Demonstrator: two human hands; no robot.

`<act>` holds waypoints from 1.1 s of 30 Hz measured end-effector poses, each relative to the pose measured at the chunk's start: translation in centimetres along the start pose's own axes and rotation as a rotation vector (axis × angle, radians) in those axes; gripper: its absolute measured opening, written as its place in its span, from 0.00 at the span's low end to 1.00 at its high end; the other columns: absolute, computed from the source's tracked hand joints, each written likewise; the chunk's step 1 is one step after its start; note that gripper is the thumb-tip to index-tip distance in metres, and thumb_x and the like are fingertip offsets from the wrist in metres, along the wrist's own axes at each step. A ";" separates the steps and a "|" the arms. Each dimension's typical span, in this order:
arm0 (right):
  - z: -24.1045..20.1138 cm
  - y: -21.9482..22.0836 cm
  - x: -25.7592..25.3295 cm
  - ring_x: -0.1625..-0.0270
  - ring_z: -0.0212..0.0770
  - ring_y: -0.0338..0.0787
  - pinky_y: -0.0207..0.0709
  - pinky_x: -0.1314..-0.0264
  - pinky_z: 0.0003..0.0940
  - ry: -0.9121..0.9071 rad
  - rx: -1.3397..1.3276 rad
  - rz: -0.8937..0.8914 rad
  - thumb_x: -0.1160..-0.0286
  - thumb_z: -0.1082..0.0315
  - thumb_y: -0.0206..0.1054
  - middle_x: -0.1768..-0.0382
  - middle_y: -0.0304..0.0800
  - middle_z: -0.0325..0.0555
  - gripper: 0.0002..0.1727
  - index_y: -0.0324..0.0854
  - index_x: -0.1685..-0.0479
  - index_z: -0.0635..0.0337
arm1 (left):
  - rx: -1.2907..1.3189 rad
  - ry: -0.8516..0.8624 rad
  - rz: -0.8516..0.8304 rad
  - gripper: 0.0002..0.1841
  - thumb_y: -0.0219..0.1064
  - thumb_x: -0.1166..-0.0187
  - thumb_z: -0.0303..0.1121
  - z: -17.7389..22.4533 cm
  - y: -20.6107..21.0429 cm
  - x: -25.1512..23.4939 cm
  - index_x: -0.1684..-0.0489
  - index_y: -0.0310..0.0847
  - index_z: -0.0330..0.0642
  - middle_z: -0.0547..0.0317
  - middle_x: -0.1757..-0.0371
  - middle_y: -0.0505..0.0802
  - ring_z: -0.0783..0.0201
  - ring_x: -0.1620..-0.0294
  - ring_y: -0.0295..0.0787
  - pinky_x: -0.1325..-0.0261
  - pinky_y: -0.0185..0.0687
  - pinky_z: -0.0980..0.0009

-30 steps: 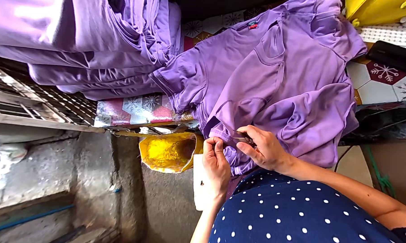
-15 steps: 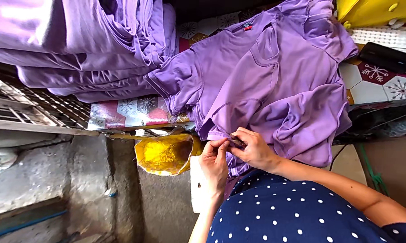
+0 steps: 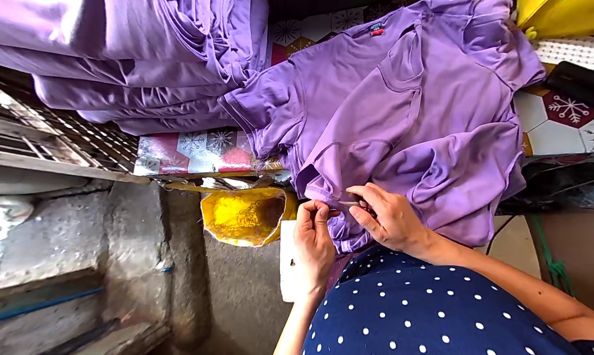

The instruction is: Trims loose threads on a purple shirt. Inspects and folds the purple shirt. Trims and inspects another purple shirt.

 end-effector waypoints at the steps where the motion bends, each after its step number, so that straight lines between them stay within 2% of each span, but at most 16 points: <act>1: -0.6 -0.3 0.1 0.74 0.41 0.85 0.76 0.75 0.36 -0.041 0.060 0.028 0.13 0.52 0.55 0.69 0.87 0.48 0.25 0.88 0.42 0.64 | 0.018 -0.002 0.002 0.06 0.53 0.13 0.22 0.2 -0.1 0.1 0.56 0.77 0.37 0.67 0.63 0.92 0.71 0.60 0.94 0.50 0.94 0.70; 5: -2.0 -0.8 0.2 0.75 0.42 0.84 0.77 0.76 0.33 -0.135 0.162 0.096 0.13 0.52 0.60 0.71 0.86 0.49 0.26 0.88 0.39 0.67 | 0.077 0.019 -0.017 0.06 0.55 0.14 0.22 1.1 0.5 0.4 0.57 0.76 0.40 0.70 0.63 0.91 0.73 0.58 0.93 0.47 0.92 0.70; 8: -2.5 -1.2 0.0 0.75 0.41 0.84 0.76 0.75 0.31 -0.154 0.159 0.155 0.15 0.53 0.63 0.71 0.86 0.49 0.26 0.88 0.39 0.69 | 0.070 0.031 -0.034 0.06 0.55 0.14 0.22 1.3 1.1 0.6 0.59 0.77 0.40 0.71 0.64 0.90 0.76 0.61 0.90 0.50 0.91 0.73; 13: -2.9 -1.5 0.1 0.76 0.42 0.85 0.76 0.76 0.31 -0.174 0.243 0.221 0.15 0.57 0.64 0.71 0.87 0.50 0.23 0.88 0.37 0.69 | 0.072 0.025 -0.048 0.06 0.56 0.15 0.21 1.3 1.5 0.6 0.60 0.77 0.39 0.70 0.64 0.90 0.74 0.60 0.91 0.49 0.92 0.70; 16: -2.7 -1.5 0.5 0.78 0.40 0.83 0.74 0.78 0.30 -0.182 0.215 0.233 0.13 0.60 0.62 0.74 0.87 0.49 0.20 0.90 0.41 0.68 | 0.090 0.023 -0.057 0.06 0.55 0.15 0.20 1.3 1.8 0.6 0.59 0.77 0.39 0.69 0.63 0.91 0.73 0.59 0.93 0.47 0.93 0.69; 19: -1.1 -0.9 0.3 0.76 0.38 0.82 0.75 0.75 0.30 -0.078 0.029 0.174 0.17 0.53 0.66 0.72 0.86 0.49 0.25 0.89 0.41 0.69 | 0.076 0.031 -0.068 0.06 0.55 0.14 0.21 1.4 1.9 0.3 0.58 0.76 0.39 0.70 0.64 0.90 0.75 0.61 0.91 0.51 0.91 0.72; 20: -0.3 -0.4 0.1 0.74 0.38 0.83 0.77 0.72 0.31 -0.035 -0.040 0.143 0.20 0.52 0.69 0.71 0.87 0.49 0.24 0.89 0.46 0.69 | 0.064 0.029 -0.087 0.06 0.55 0.14 0.21 1.4 1.9 0.2 0.57 0.76 0.39 0.70 0.63 0.90 0.74 0.60 0.91 0.50 0.92 0.71; 21: 0.3 0.0 0.0 0.73 0.38 0.83 0.78 0.70 0.31 0.001 -0.101 0.124 0.22 0.57 0.71 0.71 0.87 0.49 0.19 0.88 0.53 0.68 | 0.045 0.019 -0.112 0.05 0.55 0.13 0.22 1.3 1.6 0.0 0.56 0.76 0.38 0.67 0.61 0.92 0.71 0.58 0.94 0.48 0.94 0.68; 23: 1.0 0.3 -0.2 0.71 0.36 0.85 0.79 0.65 0.29 0.046 -0.171 0.113 0.25 0.66 0.69 0.72 0.88 0.47 0.10 0.88 0.63 0.66 | -0.084 -0.011 -0.101 0.05 0.53 0.11 0.25 1.0 -0.9 -0.8 0.52 0.75 0.36 0.62 0.57 0.96 0.67 0.55 0.97 0.47 0.94 0.65; 25: 1.0 0.0 -0.4 0.71 0.33 0.84 0.78 0.65 0.25 0.050 -0.202 0.119 0.26 0.68 0.67 0.73 0.88 0.46 0.09 0.88 0.65 0.65 | -0.320 -0.074 0.098 0.09 0.50 0.10 0.26 0.0 -7.2 -1.8 0.48 0.72 0.28 0.57 0.59 0.95 0.67 0.58 0.96 0.51 0.93 0.66; 27: 0.8 -0.4 -0.3 0.71 0.31 0.83 0.77 0.65 0.23 0.039 -0.223 0.132 0.25 0.68 0.68 0.73 0.87 0.45 0.09 0.88 0.65 0.65 | -0.590 -0.259 0.343 0.17 0.46 0.07 0.31 -1.9 -14.5 -1.9 0.42 0.74 0.22 0.47 0.55 0.91 0.64 0.57 0.93 0.52 0.90 0.64; 28: 0.7 -0.5 -0.3 0.71 0.30 0.83 0.77 0.65 0.22 0.024 -0.223 0.144 0.26 0.68 0.68 0.73 0.88 0.45 0.09 0.88 0.65 0.66 | -0.694 -0.390 0.380 0.23 0.43 0.04 0.36 -3.0 -16.7 -1.5 0.43 0.79 0.23 0.43 0.53 0.90 0.60 0.56 0.91 0.50 0.88 0.60; 29: 0.5 -0.6 -0.3 0.71 0.30 0.83 0.77 0.66 0.22 0.005 -0.219 0.156 0.26 0.68 0.69 0.73 0.87 0.46 0.09 0.88 0.65 0.66 | -0.728 -0.497 0.329 0.28 0.41 0.04 0.41 -3.9 -17.1 -1.1 0.47 0.84 0.24 0.39 0.52 0.92 0.54 0.54 0.92 0.48 0.86 0.53; 30: 0.2 -0.6 -0.3 0.71 0.31 0.83 0.77 0.66 0.21 -0.020 -0.209 0.170 0.26 0.67 0.69 0.73 0.87 0.46 0.09 0.88 0.64 0.66 | -0.685 -0.573 0.210 0.31 0.41 0.04 0.44 -4.6 -15.6 -0.8 0.50 0.86 0.24 0.40 0.52 0.94 0.53 0.53 0.93 0.46 0.86 0.51; 31: -0.1 -0.7 -0.3 0.72 0.31 0.83 0.77 0.68 0.22 -0.052 -0.192 0.186 0.27 0.67 0.70 0.74 0.87 0.46 0.10 0.88 0.65 0.67 | -0.572 -0.603 0.064 0.30 0.40 0.04 0.44 -4.9 -12.8 -0.3 0.51 0.87 0.26 0.46 0.53 0.95 0.59 0.54 0.94 0.46 0.87 0.58; 33: -0.9 -0.7 -0.3 0.75 0.34 0.81 0.74 0.73 0.25 -0.136 -0.151 0.208 0.27 0.68 0.70 0.76 0.86 0.47 0.09 0.88 0.66 0.67 | -0.135 -0.567 -0.159 0.24 0.44 0.07 0.43 -4.7 -5.5 0.8 0.53 0.86 0.35 0.61 0.55 0.96 0.72 0.57 0.93 0.52 0.88 0.73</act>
Point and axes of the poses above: each hand's wrist, its own x-axis away from the middle knuckle, its own y-axis out of the palm, z = x × y, the point moved 10 cm from there along -x, towards the middle knuckle
